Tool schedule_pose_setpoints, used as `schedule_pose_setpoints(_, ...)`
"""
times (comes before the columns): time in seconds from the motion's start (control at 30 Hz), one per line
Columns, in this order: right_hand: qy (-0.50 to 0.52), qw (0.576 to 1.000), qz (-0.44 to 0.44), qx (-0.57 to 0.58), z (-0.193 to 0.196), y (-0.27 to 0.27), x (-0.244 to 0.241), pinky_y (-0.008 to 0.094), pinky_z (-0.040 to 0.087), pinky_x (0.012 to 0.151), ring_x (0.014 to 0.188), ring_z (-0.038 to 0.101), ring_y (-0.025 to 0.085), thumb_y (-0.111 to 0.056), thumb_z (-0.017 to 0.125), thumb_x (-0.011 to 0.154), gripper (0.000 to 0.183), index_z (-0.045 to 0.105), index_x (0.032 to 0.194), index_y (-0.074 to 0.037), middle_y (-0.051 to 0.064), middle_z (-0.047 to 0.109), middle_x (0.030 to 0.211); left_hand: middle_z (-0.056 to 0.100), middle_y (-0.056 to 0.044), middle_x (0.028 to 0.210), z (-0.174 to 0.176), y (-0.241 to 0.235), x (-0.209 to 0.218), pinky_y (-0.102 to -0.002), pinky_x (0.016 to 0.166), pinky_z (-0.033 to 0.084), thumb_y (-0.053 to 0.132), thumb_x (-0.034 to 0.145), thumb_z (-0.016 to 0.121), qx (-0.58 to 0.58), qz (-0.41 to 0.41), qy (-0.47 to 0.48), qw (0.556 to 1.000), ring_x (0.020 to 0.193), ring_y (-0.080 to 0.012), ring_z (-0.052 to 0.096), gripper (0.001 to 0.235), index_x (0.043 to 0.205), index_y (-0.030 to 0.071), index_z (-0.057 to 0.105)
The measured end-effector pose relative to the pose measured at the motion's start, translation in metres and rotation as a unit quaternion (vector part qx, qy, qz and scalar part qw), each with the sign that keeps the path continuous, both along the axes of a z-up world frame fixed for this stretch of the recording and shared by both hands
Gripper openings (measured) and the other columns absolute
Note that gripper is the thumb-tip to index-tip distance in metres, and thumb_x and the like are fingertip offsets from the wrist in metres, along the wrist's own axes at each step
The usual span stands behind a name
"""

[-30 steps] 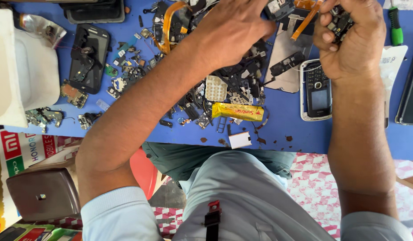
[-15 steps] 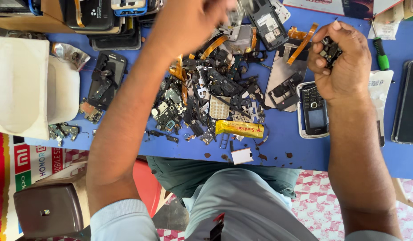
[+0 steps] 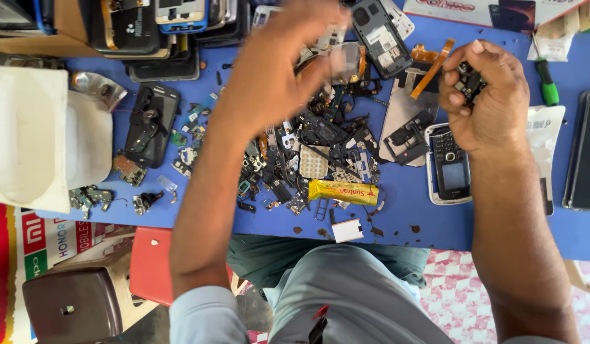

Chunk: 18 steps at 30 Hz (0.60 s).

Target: The person sorts through a large pile of disassembled mobile phone parts on a blue table. They pick up various components such as circuit boards, batteries, and casings, inspect them, and place them back on the table or into a white container.

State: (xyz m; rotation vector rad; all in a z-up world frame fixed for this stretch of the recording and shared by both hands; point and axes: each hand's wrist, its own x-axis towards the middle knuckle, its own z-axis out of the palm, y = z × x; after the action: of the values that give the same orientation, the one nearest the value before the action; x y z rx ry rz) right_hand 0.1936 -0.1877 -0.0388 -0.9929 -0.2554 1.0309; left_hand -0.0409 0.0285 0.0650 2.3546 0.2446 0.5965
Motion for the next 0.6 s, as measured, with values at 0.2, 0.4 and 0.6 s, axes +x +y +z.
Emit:
schedule_pose_setpoints(0.2, -0.019, 1.0, 0.007, -0.014, 0.002, -0.001, -0.003, 0.021, 0.035, 0.051, 0.061, 0.053, 0.013, -0.012, 0.057, 0.113, 0.024, 0.065, 0.096, 0.002, 0.012, 0.062, 0.087, 0.029, -0.016, 0.161, -0.045, -0.046, -0.026, -0.058, 0.125, 0.017, 0.047, 0.052, 0.096, 0.024, -0.069, 0.195, 0.978, 0.152, -0.0422, 0.019, 0.087, 0.131, 0.021, 0.072)
schedule_pose_setpoints(0.4, -0.001, 0.999, -0.015, -0.034, -0.007, -0.014, 0.0, 0.021, 0.031, 0.052, 0.061, 0.049, 0.014, -0.009, 0.051, 0.113, 0.024, 0.062, 0.094, 0.001, 0.012, 0.062, 0.086, 0.035, -0.01, 0.162, -0.065, -0.06, -0.019, -0.057, 0.131, 0.015, 0.045, 0.08, 0.096, 0.118, -0.064, 0.214, 0.968, 0.155, -0.036, 0.022, 0.043, 0.113, 0.024, 0.076)
schedule_pose_setpoints(0.6, -0.018, 1.0, -0.013, -0.012, -0.005, -0.015, 0.003, 0.023, 0.031, 0.054, 0.061, 0.048, 0.016, -0.01, 0.05, 0.114, 0.025, 0.06, 0.093, 0.0, 0.012, 0.062, 0.084, 0.038, -0.02, 0.156, -0.07, -0.094, 0.005, -0.067, 0.123, 0.015, 0.043, 0.073, 0.089, 0.101, -0.087, 0.122, 0.984, 0.149, -0.041, 0.027, 0.07, 0.131, 0.008, 0.07)
